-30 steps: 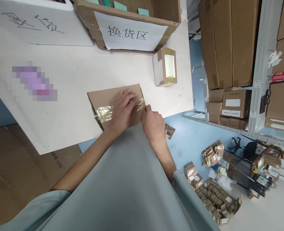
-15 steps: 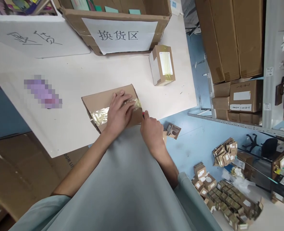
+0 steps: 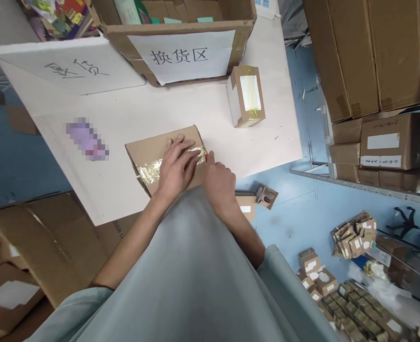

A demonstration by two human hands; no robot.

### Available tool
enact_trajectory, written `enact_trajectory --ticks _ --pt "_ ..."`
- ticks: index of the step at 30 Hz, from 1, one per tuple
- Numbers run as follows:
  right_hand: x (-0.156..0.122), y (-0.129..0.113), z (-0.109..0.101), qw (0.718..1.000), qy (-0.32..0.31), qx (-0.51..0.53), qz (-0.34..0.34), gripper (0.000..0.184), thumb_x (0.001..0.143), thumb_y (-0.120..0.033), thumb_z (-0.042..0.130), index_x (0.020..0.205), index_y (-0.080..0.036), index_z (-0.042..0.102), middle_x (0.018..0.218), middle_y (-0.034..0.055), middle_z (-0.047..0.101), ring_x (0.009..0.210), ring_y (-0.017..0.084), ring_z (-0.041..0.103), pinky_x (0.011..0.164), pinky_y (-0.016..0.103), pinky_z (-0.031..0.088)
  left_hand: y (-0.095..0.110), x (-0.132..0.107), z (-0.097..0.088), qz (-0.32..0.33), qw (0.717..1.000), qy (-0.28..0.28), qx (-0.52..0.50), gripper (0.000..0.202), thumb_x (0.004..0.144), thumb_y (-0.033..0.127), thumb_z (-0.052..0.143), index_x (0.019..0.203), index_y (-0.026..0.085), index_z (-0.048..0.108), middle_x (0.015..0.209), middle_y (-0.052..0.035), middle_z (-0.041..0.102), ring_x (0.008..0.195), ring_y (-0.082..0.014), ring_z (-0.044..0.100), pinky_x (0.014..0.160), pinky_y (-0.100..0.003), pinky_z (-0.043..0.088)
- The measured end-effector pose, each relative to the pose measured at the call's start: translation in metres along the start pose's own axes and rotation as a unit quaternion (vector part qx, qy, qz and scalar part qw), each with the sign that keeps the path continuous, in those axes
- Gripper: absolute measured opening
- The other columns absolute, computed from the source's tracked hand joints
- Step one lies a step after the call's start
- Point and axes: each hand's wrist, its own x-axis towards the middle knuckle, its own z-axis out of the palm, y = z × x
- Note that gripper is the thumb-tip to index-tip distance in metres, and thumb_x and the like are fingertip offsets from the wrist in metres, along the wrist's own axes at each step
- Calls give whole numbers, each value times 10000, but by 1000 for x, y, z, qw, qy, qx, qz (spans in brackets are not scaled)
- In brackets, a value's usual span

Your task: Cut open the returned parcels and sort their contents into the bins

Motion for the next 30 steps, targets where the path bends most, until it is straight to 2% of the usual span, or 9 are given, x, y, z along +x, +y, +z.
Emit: enact_trajectory --ticks 8,13,17,22,25,30 --pt "-8 6 -2 999 -28 -15 1 557 1225 -236 330 1754 -132 472 1191 207 865 1094 291 849 904 348 621 1 1 2 0 1000 4 14 293 1204 436 533 1300 298 773 1490 -121 758 1664 -346 555 1444 -722 327" --pt "3 4 1 1000 -7 -3 -3 568 1209 -179 333 1757 -113 464 1217 220 856 1100 288 851 898 349 629 9 1 12 -14 1000 -5 -11 321 1208 428 512 1350 288 764 1553 -137 729 1699 -353 510 1450 -718 312" --pt "4 11 -6 1000 6 4 -5 558 1246 -253 349 1786 -156 451 1237 198 854 1105 290 848 914 355 623 17 -1 20 -10 1000 6 -4 329 1219 409 478 1346 287 756 1543 -140 734 1682 -347 537 1436 -711 346" --pt "-5 20 -22 1000 2 6 -26 569 1266 -327 357 1817 -209 434 1271 170 853 1095 284 836 929 346 608 17 -3 21 -1 1000 7 -1 319 1214 381 481 1329 263 753 1534 -149 741 1687 -356 529 1442 -728 325" --pt "5 18 -24 999 2 9 -46 577 1261 -305 365 1831 -236 419 1299 168 845 1115 287 826 958 361 602 16 -3 22 6 1000 15 12 334 1212 372 467 1330 252 756 1524 -148 752 1676 -357 545 1435 -728 347" --pt "25 15 -16 998 2 -20 -55 601 1249 -263 356 1847 -210 358 1310 185 828 1156 293 814 971 367 597 13 -4 24 25 999 24 21 338 1218 349 466 1339 235 760 1527 -144 749 1666 -352 558 1434 -711 366"
